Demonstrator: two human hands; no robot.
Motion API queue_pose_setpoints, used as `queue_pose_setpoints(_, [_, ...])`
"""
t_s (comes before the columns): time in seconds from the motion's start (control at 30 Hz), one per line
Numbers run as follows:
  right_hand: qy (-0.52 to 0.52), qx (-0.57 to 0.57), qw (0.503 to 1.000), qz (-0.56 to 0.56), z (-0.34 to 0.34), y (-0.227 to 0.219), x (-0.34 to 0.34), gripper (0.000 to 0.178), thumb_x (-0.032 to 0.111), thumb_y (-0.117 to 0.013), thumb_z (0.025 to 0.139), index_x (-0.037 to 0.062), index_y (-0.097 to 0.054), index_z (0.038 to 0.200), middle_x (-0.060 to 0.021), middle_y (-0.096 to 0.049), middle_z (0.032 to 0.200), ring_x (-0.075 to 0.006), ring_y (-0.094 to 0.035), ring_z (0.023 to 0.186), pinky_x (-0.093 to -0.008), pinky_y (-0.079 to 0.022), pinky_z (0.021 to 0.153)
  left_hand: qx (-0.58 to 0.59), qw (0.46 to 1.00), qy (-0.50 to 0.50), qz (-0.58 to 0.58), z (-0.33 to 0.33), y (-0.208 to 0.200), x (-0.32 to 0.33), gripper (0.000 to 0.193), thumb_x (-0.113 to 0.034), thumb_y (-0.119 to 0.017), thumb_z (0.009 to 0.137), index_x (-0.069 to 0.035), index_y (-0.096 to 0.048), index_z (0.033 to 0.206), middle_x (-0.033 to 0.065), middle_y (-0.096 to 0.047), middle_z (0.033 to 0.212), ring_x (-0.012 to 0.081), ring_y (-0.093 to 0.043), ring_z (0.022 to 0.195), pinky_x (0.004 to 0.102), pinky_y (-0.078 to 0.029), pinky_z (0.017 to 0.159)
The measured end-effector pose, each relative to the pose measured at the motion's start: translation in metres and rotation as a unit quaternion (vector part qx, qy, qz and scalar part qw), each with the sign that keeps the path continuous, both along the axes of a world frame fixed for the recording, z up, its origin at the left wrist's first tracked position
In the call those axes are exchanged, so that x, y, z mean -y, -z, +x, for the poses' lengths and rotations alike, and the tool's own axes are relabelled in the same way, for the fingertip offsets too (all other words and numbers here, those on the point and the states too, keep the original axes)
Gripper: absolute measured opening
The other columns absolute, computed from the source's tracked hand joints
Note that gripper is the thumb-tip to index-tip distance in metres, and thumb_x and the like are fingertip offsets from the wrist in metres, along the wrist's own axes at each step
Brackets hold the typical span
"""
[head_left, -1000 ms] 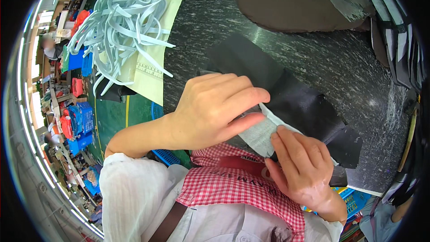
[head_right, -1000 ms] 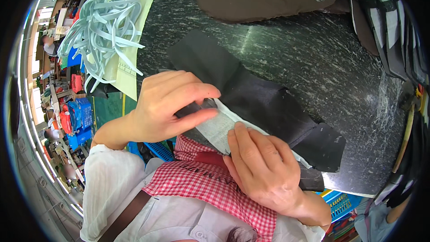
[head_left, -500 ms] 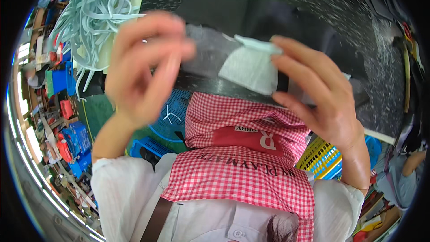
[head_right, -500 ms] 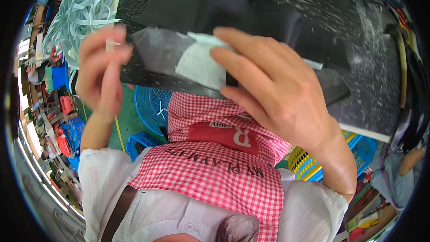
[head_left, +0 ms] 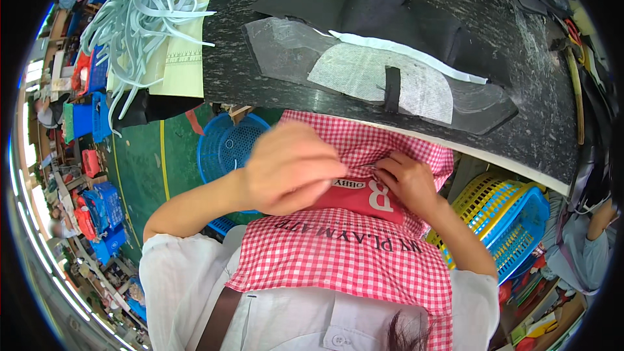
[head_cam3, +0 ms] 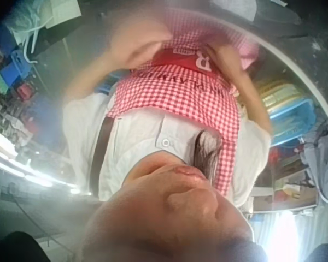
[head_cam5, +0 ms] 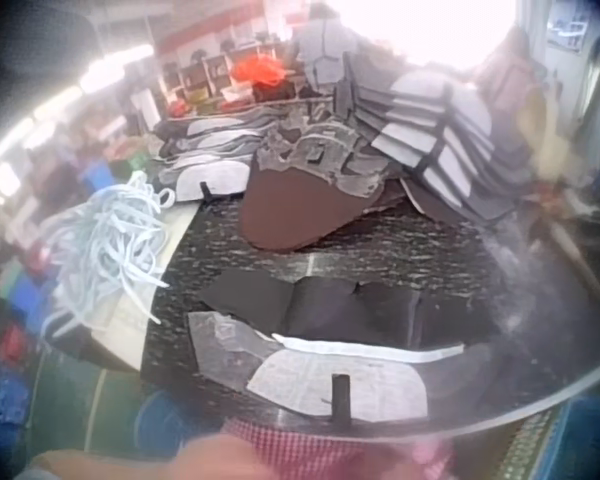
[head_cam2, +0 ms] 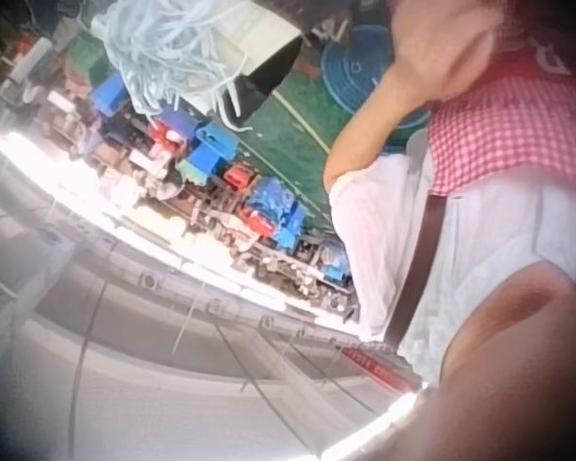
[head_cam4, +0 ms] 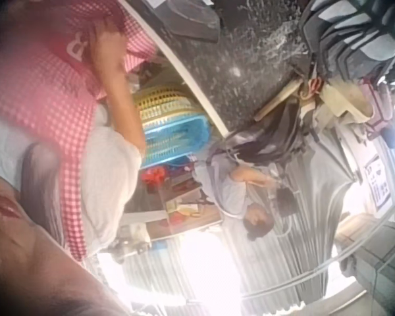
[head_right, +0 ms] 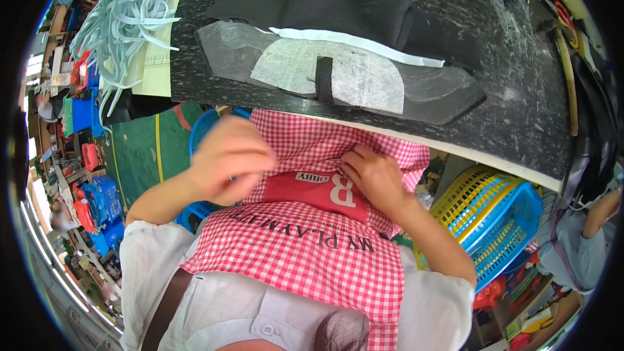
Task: Assembling shoe upper components by hammering edges and applying reinforcement strips.
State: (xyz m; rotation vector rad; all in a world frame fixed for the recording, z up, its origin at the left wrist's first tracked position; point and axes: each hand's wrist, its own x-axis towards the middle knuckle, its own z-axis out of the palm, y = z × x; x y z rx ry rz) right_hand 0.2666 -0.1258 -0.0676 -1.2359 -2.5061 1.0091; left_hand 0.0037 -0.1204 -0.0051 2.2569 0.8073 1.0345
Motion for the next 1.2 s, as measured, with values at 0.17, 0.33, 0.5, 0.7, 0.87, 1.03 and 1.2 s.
queue_pose_setpoints(0.17, [0.136, -0.189, 0.953, -0.193, 0.032, 0.016, 0.007, 0.013, 0.002, -0.073, 0.082, 0.0007, -0.068, 0.094, -0.0048, -0.063, 0.085, -0.0091, -0.058, 0.067, -0.0240, -0.046, 0.056, -0.026, 0.996, 0.032, -0.081, 0.026, 0.043, 0.019, 0.023, 0.001, -0.067, 0.083, 0.000, -0.067, 0.107, 0.0156, -0.067, 0.099, 0.0284, -0.067, 0.084, 0.0357, -0.054, 0.068])
queue_pose_setpoints(0.33, [0.121, -0.153, 0.977, -0.085, 0.027, 0.016, 0.010, 0.013, 0.009, -0.072, 0.083, 0.0044, -0.069, 0.094, -0.0063, -0.068, 0.093, -0.0181, -0.065, 0.068, -0.0284, -0.051, 0.061, -0.061, 0.988, 0.054, -0.128, 0.050, 0.068, 0.013, 0.021, -0.004, -0.069, 0.082, -0.002, -0.068, 0.103, 0.0108, -0.066, 0.098, 0.0268, -0.065, 0.086, 0.0358, -0.054, 0.073])
queue_pose_setpoints(0.5, [0.021, 0.071, 0.997, 0.010, 0.012, 0.031, 0.018, 0.018, 0.022, -0.072, 0.080, 0.0115, -0.072, 0.095, -0.0061, -0.068, 0.087, -0.0275, -0.067, 0.071, -0.0366, -0.054, 0.062, -0.201, 0.972, 0.042, -0.113, 0.053, 0.077, 0.012, 0.019, -0.014, -0.074, 0.078, -0.005, -0.069, 0.095, 0.0054, -0.059, 0.099, 0.0248, -0.057, 0.092, 0.0358, -0.049, 0.077])
queue_pose_setpoints(0.7, [0.117, -0.170, 0.978, 0.007, 0.024, 0.012, 0.012, 0.016, 0.008, -0.071, 0.082, 0.0064, -0.068, 0.098, -0.0073, -0.065, 0.082, -0.0206, -0.064, 0.066, -0.0319, -0.050, 0.058, -0.154, 0.983, 0.025, -0.099, 0.062, 0.080, 0.012, 0.022, -0.019, -0.075, 0.078, -0.007, -0.069, 0.095, 0.0055, -0.059, 0.104, 0.0239, -0.055, 0.097, 0.0371, -0.048, 0.080])
queue_pose_setpoints(0.87, [0.270, -0.266, 0.850, -0.365, 0.030, -0.003, 0.016, 0.013, 0.008, -0.064, 0.094, 0.0002, -0.064, 0.105, -0.0035, -0.067, 0.087, -0.0050, -0.058, 0.071, -0.0197, -0.043, 0.056, -0.034, 0.997, -0.006, -0.073, 0.072, 0.072, 0.002, 0.024, -0.011, -0.077, 0.075, -0.004, -0.071, 0.096, 0.0072, -0.067, 0.092, 0.0236, -0.063, 0.080, 0.0352, -0.050, 0.072])
queue_pose_setpoints(1.03, [0.317, -0.264, 0.844, -0.343, 0.028, -0.007, 0.018, 0.013, 0.008, -0.058, 0.097, 0.0008, -0.064, 0.106, -0.0046, -0.068, 0.088, -0.0058, -0.060, 0.073, -0.0217, -0.045, 0.057, 0.026, 0.999, 0.006, 0.044, 0.059, 0.038, 0.001, 0.026, -0.003, -0.077, 0.073, -0.003, -0.072, 0.099, 0.0111, -0.068, 0.094, 0.0227, -0.065, 0.073, 0.0310, -0.051, 0.060])
queue_pose_setpoints(1.2, [0.100, -0.091, 0.990, 0.025, 0.017, -0.046, 0.010, 0.021, 0.012, -0.075, 0.081, 0.0031, -0.069, 0.099, -0.0105, -0.067, 0.096, -0.0175, -0.064, 0.069, -0.0281, -0.051, 0.059, 0.135, 0.945, -0.087, -0.284, 0.044, -0.002, 0.005, 0.025, 0.004, -0.069, 0.084, 0.001, -0.069, 0.108, 0.0127, -0.070, 0.099, 0.0179, -0.068, 0.083, 0.0295, -0.055, 0.069])
